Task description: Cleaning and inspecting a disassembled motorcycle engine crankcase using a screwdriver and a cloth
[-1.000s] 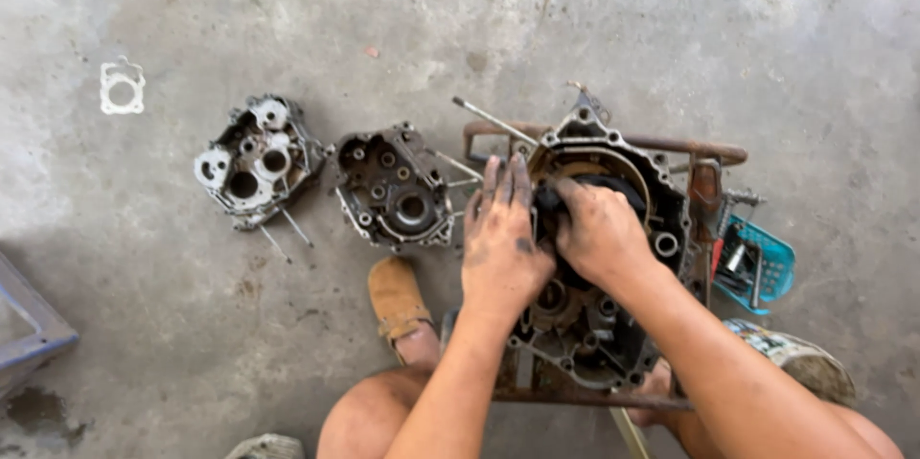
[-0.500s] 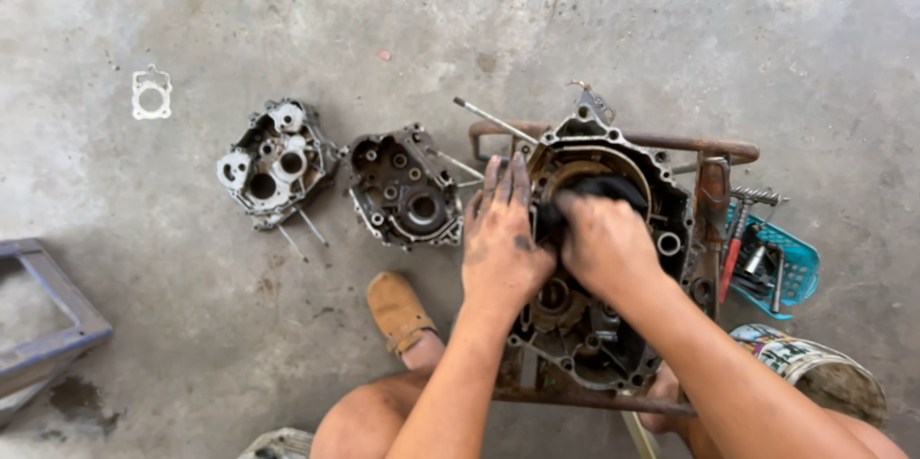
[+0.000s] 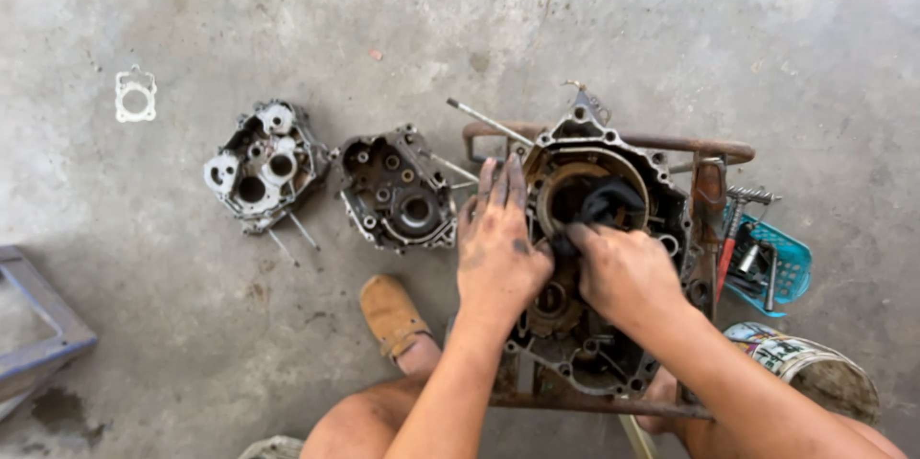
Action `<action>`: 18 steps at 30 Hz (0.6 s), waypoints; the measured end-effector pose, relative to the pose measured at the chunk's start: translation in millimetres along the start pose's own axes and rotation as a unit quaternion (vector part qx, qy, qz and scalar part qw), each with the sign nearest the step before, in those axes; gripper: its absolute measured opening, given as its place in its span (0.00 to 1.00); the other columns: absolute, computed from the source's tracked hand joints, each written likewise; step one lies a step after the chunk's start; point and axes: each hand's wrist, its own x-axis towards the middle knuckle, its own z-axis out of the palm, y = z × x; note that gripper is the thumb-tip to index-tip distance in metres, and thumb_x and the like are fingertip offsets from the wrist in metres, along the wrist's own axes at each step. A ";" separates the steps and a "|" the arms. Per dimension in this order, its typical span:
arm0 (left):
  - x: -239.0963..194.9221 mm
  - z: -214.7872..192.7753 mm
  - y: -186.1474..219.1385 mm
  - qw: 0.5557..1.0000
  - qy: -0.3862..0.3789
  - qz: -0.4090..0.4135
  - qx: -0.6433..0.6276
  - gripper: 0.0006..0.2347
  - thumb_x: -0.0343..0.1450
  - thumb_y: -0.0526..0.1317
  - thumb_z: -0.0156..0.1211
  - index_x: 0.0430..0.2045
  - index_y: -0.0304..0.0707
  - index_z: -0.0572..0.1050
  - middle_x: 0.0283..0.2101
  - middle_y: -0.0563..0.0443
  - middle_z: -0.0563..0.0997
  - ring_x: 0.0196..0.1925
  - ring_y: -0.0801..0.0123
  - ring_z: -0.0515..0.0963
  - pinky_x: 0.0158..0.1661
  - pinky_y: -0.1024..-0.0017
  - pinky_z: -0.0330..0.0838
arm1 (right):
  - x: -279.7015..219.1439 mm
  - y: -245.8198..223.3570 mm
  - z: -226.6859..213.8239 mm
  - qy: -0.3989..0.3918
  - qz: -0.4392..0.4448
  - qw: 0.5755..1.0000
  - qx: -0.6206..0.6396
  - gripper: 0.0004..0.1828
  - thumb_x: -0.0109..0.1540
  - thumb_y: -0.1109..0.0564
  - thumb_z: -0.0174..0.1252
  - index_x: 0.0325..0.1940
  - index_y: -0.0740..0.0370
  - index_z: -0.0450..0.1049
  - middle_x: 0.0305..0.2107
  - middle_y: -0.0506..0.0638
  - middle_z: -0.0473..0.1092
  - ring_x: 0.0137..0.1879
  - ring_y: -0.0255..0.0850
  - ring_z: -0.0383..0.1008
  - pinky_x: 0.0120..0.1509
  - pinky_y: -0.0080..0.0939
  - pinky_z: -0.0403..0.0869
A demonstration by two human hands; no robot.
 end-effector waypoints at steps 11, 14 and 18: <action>4.9 -7.9 1.7 1.000 -0.012 -0.009 0.016 0.43 0.54 0.39 0.63 0.69 0.30 0.58 0.67 0.39 0.69 0.75 0.50 0.60 0.61 0.50 0.65 | 37.3 5.0 -19.6 0.002 -0.020 0.999 0.035 0.14 0.55 0.55 0.55 0.43 0.47 0.80 0.31 0.51 0.79 0.38 0.58 0.82 0.43 0.60 0.81; 4.7 -8.4 4.2 1.000 -0.027 -0.007 0.013 0.44 0.53 0.40 0.64 0.70 0.31 0.57 0.67 0.39 0.68 0.75 0.49 0.59 0.62 0.49 0.64 | 11.4 15.5 -67.7 -0.077 -0.009 0.994 0.082 0.11 0.53 0.53 0.60 0.38 0.51 0.81 0.33 0.54 0.80 0.45 0.61 0.81 0.48 0.64 0.80; 3.4 2.0 1.0 0.997 0.002 0.014 0.073 0.41 0.57 0.42 0.65 0.67 0.29 0.58 0.70 0.37 0.63 0.78 0.52 0.52 0.68 0.53 0.50 | -8.8 35.2 -110.2 -0.001 0.099 0.931 0.351 0.10 0.54 0.66 0.68 0.39 0.62 0.82 0.20 0.50 0.76 0.21 0.39 0.65 0.26 0.39 0.64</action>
